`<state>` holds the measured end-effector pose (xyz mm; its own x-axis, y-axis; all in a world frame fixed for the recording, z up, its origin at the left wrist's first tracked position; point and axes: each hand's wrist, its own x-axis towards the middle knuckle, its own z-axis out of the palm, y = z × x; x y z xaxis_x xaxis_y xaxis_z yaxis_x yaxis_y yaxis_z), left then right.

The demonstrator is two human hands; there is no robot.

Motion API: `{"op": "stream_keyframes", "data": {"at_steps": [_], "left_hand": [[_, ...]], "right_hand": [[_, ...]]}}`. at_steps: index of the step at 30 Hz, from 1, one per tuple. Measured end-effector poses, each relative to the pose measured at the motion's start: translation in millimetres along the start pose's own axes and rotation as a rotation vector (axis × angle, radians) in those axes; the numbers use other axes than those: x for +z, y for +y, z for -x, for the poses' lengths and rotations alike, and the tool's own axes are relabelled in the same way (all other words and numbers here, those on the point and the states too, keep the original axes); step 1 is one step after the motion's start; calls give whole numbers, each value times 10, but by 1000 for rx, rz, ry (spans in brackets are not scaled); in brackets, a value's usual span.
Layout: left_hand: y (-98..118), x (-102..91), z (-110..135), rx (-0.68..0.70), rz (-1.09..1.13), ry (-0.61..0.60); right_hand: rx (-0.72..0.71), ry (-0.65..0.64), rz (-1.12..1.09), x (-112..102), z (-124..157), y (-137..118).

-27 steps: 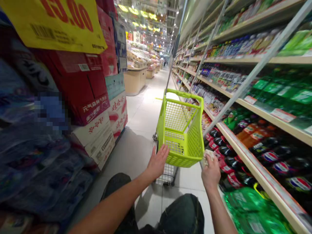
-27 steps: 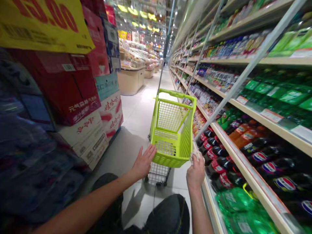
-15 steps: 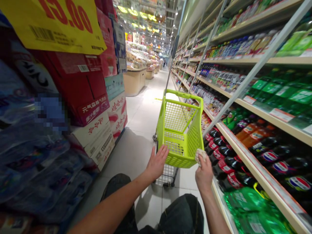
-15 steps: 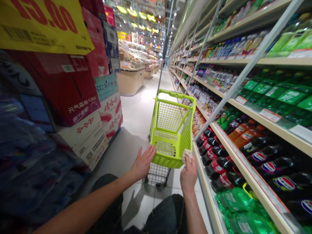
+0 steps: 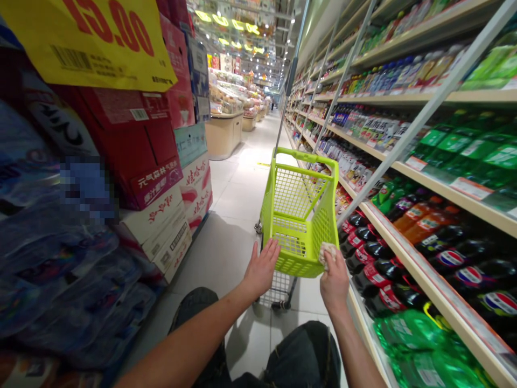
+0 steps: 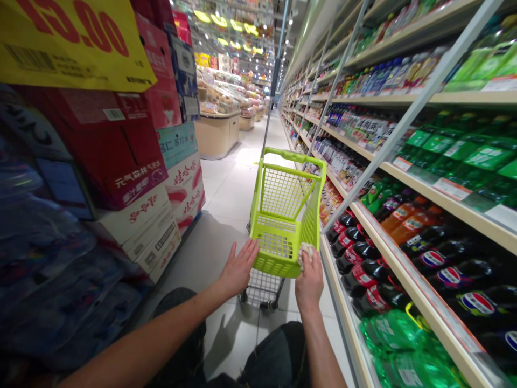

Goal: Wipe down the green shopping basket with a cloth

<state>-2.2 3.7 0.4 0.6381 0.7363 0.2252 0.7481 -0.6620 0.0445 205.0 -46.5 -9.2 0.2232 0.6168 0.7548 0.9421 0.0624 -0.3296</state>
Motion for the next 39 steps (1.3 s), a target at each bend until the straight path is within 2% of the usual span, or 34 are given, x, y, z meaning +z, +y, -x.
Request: {"op": "stream_keyframes", "data": {"at_steps": [2,5,7,9,12,14,18,20,22,25,27,29,32,34,36,39], "left_hand": [[14,12,-16,-20,-2,5],[22,12,-34,-36,-2,21],[12,3,-41,-41,0,30],[-2,0,-42,-44,1,31],[6,18,-42,-48,-6,32],[40,36,-43,-59,-15,37],[107,31,-40,-106,5,39],[103,8,-33,-95,23,36],[77,-12,-25,-62,32,36],[56,-11,-24,-47,38,38],[75,5,-31,-65,40,36],[112,18,-38,-81,39,38],[145,24,-31,-69,38,44],[128,20,-15,-45,44,44],[89,14,1,-23,49,43],[46,11,12,-7,49,48]], "right_hand": [[-30,-17,5,20,15,-67],[-156,-88,-51,166,91,-367],[-204,-105,-82,231,110,-466],[-170,-93,-82,211,90,-389],[-36,-18,-22,98,40,-149],[-6,-4,0,82,34,-132],[-158,-112,-104,276,99,-521],[-197,-149,-151,345,112,-633],[-165,-137,-146,302,89,-527],[-29,-21,-44,90,26,-122],[33,41,16,-18,12,39],[15,16,10,-15,49,-31],[-118,-109,-101,154,150,-400],[-173,-149,-161,243,175,-550],[-140,-132,-160,219,147,-469],[5,-5,-46,5,56,-48]]}}
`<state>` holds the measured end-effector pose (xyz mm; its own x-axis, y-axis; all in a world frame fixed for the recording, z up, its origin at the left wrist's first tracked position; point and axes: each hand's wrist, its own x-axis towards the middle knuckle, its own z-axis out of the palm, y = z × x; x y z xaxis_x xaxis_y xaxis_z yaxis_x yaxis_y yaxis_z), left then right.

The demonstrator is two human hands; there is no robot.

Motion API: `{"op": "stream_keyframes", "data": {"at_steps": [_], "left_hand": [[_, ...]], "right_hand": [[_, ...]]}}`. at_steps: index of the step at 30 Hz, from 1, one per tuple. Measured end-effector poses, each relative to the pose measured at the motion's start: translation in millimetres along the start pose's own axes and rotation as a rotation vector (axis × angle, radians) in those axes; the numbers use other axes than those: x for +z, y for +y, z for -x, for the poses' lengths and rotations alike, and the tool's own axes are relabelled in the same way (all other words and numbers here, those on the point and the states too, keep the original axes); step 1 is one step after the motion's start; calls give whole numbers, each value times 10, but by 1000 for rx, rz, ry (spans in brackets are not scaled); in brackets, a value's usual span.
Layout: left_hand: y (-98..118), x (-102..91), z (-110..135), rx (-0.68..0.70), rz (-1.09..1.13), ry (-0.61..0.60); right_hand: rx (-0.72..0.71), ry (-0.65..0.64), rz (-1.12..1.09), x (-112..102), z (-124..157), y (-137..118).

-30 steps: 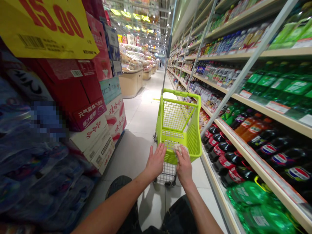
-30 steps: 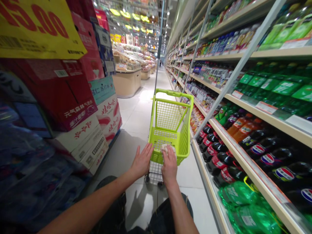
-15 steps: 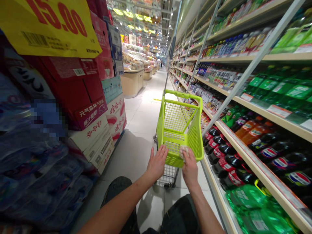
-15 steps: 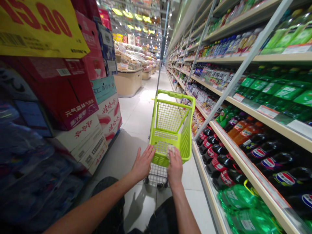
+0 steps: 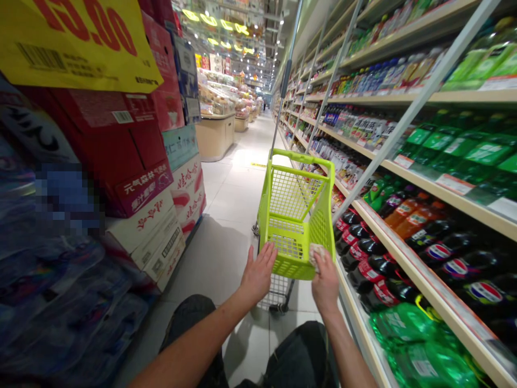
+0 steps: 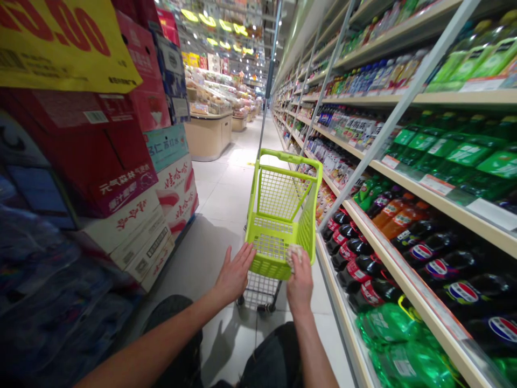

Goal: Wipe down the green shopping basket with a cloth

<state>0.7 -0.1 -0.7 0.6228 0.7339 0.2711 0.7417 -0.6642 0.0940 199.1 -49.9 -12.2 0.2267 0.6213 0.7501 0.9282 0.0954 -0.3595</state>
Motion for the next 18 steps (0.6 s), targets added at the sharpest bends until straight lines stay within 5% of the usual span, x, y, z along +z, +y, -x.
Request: {"op": "stream_keyframes", "data": {"at_steps": [4,9,12,18], "left_hand": [[48,17,-20,-19,-5,21],[128,45,-55,6,-23,28],[114,43,-67,35,-44,13],[68,13,-95,27,-15,-2]], "right_hand": [[99,96,90,-178,-30,217],[-137,-106,-76,114,126,-314],[-134,-127,-33,247,107,-459],[-149,-171,-15,156,-77,-126]]}}
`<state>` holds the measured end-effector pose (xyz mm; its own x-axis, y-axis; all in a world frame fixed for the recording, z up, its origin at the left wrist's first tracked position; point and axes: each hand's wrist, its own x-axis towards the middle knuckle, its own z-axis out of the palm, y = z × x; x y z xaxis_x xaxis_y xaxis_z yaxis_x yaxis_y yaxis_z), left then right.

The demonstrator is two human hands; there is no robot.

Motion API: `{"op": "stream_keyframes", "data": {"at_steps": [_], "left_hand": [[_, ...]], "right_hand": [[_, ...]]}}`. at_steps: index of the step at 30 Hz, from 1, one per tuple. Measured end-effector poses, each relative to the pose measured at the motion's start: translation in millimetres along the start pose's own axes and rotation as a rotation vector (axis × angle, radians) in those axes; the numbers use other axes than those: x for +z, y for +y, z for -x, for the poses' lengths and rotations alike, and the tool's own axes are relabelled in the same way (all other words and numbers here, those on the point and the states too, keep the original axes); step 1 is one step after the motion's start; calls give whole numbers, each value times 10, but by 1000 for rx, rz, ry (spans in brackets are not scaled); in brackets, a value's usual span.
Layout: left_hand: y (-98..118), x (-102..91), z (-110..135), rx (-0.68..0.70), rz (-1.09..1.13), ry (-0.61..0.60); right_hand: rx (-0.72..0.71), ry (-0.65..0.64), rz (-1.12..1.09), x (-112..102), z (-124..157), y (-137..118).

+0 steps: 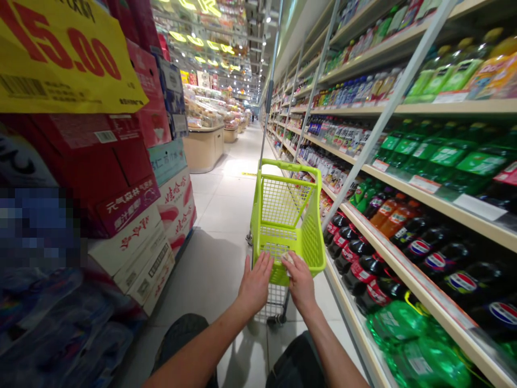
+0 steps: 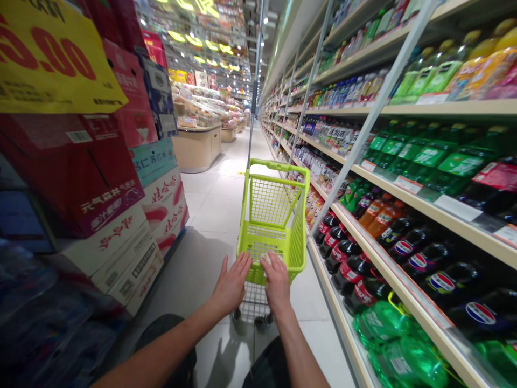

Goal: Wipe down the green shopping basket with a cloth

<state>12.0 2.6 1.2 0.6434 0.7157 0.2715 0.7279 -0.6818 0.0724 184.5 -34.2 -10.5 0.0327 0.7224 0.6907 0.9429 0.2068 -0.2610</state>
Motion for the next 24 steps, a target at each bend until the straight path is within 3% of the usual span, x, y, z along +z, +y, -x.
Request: {"op": "stream_keyframes", "data": {"at_steps": [4,6,12,14,19,21,24], "left_hand": [[-7,2,0,23,4,-12],[7,14,1,19,-15,-17],[17,-1,-14,7,-64,-43],[-5,-32,-19,15,-54,-60],[3,-88,-25,-20,-8,-77],[36,-100,-31,-33,-9,-89],[68,-120,-44,-27,-29,-109]], "right_hand": [[107,197,87,-263,149,377],[176,274,125,-295,233,397],[12,114,-55,47,213,-120],[-3,128,-56,28,164,-66],[217,309,101,-208,191,308],[194,264,81,-145,219,178],[47,144,-31,71,210,-200]]}}
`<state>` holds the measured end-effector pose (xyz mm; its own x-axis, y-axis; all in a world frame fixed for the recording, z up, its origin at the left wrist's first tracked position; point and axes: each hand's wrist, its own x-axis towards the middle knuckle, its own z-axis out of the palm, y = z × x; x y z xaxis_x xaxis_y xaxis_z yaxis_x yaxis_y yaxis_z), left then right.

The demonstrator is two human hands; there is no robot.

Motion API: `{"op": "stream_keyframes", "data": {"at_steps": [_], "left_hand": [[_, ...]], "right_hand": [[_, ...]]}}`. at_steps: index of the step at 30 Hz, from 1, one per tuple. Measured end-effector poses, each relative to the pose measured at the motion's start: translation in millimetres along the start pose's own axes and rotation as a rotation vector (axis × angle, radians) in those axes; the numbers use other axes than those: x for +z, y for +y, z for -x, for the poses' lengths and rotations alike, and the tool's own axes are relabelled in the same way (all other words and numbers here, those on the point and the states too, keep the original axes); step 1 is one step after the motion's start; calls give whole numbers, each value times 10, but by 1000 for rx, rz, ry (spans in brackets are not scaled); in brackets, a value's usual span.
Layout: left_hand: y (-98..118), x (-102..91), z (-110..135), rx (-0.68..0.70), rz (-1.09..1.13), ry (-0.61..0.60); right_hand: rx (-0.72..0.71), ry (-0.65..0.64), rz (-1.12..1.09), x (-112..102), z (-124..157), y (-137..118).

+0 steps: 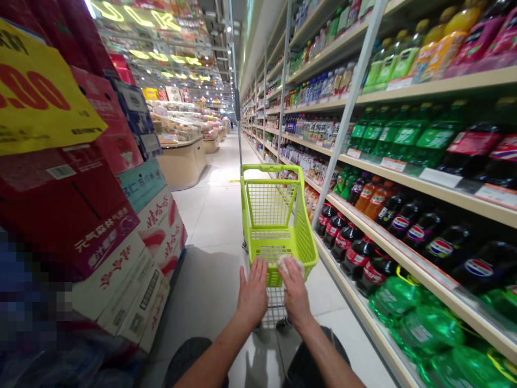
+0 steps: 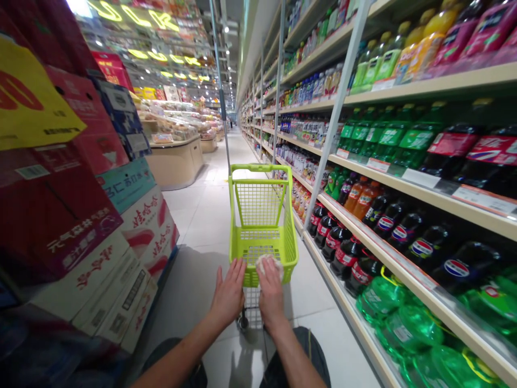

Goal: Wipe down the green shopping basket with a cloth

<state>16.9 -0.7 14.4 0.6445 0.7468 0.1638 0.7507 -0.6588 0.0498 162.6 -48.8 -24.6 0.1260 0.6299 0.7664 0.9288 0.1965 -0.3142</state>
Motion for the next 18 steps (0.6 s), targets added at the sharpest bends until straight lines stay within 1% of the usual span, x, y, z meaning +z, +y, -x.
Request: {"op": "stream_keyframes", "data": {"at_steps": [1,2,3,4,7,8,9,10,11,14,15,16,17,18], "left_hand": [[0,-8,-2,8,-10,0],[-4,-14,-3,17,-18,4],[-11,-20,-4,25,-22,11],[-19,-24,-3,31,-23,17],[-27,-26,1,26,-13,18],[-21,-25,1,21,-7,10],[-11,-24,0,14,-1,2],[1,-25,-1,5,6,-6],[14,-26,-3,-4,12,-13],[34,-40,-7,-19,16,-30],[31,-47,-8,-18,11,-35],[25,-55,-7,-12,4,-40],[16,-63,-6,-6,-3,-42],[6,-68,-3,1,-9,-44]], "right_hand": [[-36,-23,-30,50,-5,-78],[-51,-33,-43,65,-18,-102],[-41,-25,-38,43,-37,-67],[-8,-2,-15,-13,-58,20],[152,126,109,-255,-94,387],[197,155,143,-308,-89,462],[223,164,159,-326,-76,482],[222,149,154,-305,-56,443],[196,116,126,-249,-33,352],[35,-13,-14,3,13,-36],[-7,-39,-53,61,10,-125],[-26,-51,-78,84,-1,-161],[-19,-46,-86,68,-18,-141],[13,-28,-77,18,-39,-67]]}}
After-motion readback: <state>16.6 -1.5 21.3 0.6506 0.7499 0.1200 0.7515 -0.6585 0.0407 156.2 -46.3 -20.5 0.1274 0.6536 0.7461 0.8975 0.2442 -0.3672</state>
